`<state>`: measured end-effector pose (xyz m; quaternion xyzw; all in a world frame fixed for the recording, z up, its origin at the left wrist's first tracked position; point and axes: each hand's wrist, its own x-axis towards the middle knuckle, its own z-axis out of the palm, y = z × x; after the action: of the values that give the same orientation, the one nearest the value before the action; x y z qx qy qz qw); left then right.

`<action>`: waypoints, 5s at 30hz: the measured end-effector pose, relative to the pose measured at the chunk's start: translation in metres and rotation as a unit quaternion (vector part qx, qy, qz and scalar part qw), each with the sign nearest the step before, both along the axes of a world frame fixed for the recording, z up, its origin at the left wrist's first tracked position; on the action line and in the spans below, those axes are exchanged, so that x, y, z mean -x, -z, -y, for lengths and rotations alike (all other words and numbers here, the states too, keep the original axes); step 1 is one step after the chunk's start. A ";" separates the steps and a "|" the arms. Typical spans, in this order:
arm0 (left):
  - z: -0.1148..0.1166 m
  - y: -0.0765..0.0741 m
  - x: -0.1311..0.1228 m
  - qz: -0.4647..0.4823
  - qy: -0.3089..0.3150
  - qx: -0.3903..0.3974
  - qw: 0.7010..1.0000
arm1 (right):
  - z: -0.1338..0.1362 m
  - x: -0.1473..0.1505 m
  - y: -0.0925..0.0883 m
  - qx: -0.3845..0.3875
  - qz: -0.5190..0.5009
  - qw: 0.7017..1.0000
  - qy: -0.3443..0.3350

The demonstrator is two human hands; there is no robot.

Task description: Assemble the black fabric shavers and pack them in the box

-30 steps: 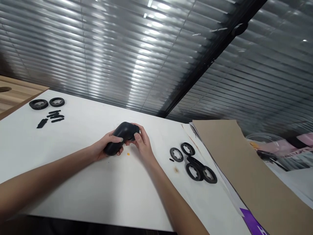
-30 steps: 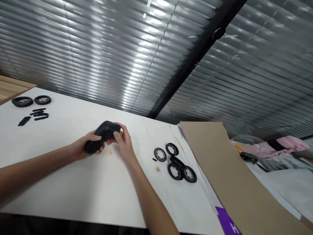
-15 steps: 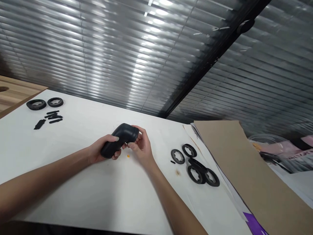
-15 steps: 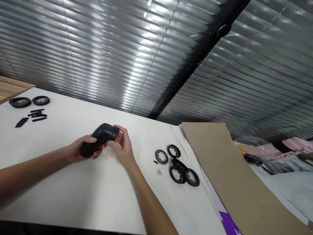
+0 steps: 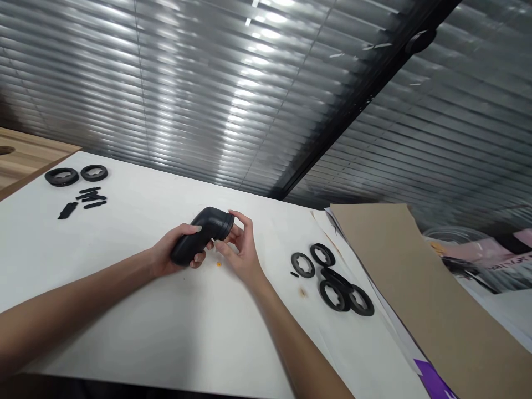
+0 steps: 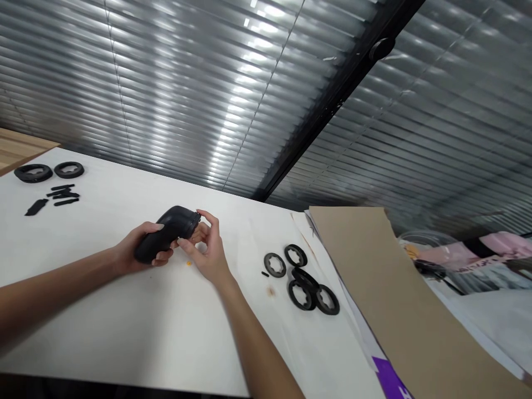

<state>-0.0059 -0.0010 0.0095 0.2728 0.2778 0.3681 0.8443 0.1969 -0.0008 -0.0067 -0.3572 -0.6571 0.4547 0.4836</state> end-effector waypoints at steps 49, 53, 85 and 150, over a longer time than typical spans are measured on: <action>-0.003 -0.014 -0.004 0.045 -0.017 0.126 0.991 | -0.006 -0.007 0.011 -0.142 0.169 0.967 0.123; -0.003 -0.013 -0.003 0.044 -0.017 0.129 0.991 | -0.006 -0.007 0.010 -0.140 0.171 0.967 0.123; -0.001 -0.019 -0.007 0.021 -0.023 0.138 0.990 | -0.003 -0.005 0.004 -0.097 0.166 0.976 0.097; -0.006 -0.008 -0.005 0.057 -0.037 0.127 0.990 | -0.017 -0.014 -0.001 0.037 0.033 0.995 0.084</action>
<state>-0.0014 0.0054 0.0176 0.1316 0.2834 0.3763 0.8722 0.2106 0.0158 -0.0055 -0.4436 -0.6229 0.4241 0.4851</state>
